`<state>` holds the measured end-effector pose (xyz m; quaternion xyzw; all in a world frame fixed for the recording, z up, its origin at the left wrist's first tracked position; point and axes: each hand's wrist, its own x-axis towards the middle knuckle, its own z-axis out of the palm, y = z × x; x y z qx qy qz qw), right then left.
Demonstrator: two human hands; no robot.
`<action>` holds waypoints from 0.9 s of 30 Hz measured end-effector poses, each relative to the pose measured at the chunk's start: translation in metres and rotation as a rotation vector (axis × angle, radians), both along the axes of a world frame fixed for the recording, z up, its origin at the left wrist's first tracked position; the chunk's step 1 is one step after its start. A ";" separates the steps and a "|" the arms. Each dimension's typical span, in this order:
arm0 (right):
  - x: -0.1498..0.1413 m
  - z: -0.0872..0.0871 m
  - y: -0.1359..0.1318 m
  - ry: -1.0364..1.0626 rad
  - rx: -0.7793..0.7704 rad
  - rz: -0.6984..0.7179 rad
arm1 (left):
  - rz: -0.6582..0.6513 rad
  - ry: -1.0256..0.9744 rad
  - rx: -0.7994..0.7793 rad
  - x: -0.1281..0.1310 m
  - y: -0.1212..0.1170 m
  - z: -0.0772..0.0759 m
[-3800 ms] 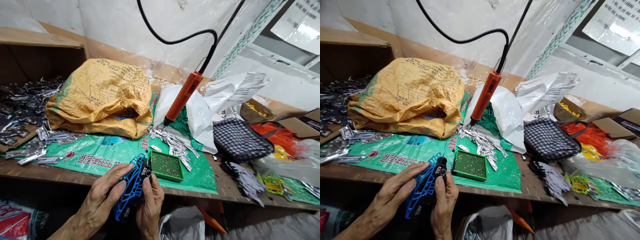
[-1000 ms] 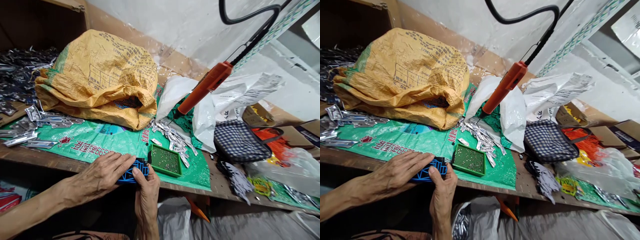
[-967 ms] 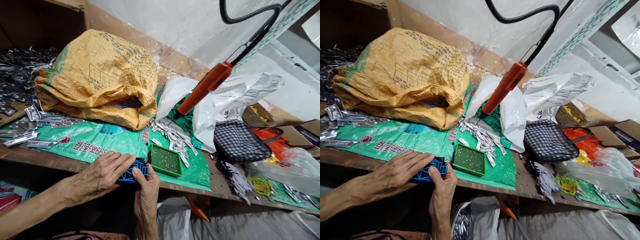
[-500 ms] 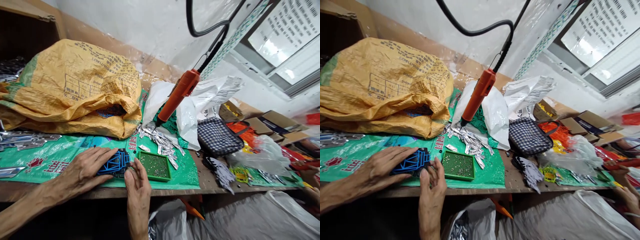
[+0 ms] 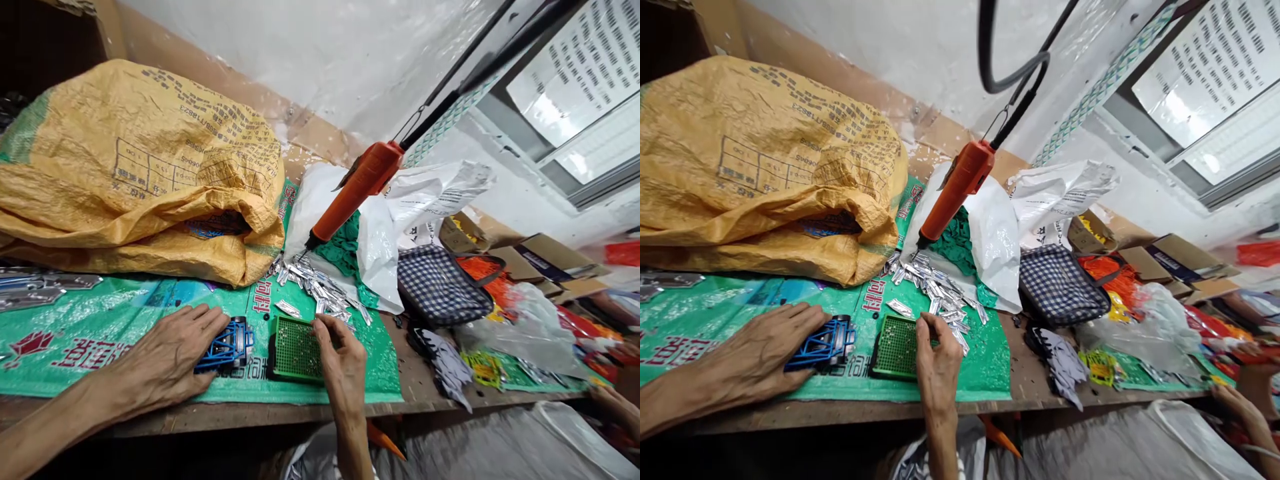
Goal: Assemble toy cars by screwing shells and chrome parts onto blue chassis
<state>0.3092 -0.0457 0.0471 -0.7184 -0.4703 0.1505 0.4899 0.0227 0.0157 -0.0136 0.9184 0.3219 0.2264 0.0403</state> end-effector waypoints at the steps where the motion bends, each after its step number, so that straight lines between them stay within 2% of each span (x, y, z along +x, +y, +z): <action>1: 0.003 0.002 0.003 -0.022 -0.001 0.008 | 0.015 -0.039 0.019 0.002 -0.001 -0.005; 5: 0.006 0.019 0.016 -0.101 -0.030 0.120 | 0.056 -0.224 0.020 0.000 -0.004 -0.031; 8: -0.013 0.030 0.032 -0.149 -0.028 0.266 | 0.009 -0.211 0.037 -0.003 -0.003 -0.037; 11: -0.047 0.035 0.055 -0.201 0.004 0.475 | -0.061 -0.150 0.109 -0.002 -0.001 -0.020; 15: -0.093 0.033 0.106 -0.296 0.053 0.690 | -0.067 -0.072 0.073 0.003 -0.002 0.008; 18: -0.118 0.026 0.156 -0.405 0.055 0.723 | -0.056 -0.039 -0.013 0.008 -0.004 0.015; 22: -0.139 0.005 0.213 -0.551 -0.041 0.692 | -0.044 -0.033 -0.185 0.013 -0.005 0.019; 27: -0.147 -0.020 0.243 -0.644 -0.157 0.674 | -0.036 -0.049 -0.228 0.013 -0.006 0.030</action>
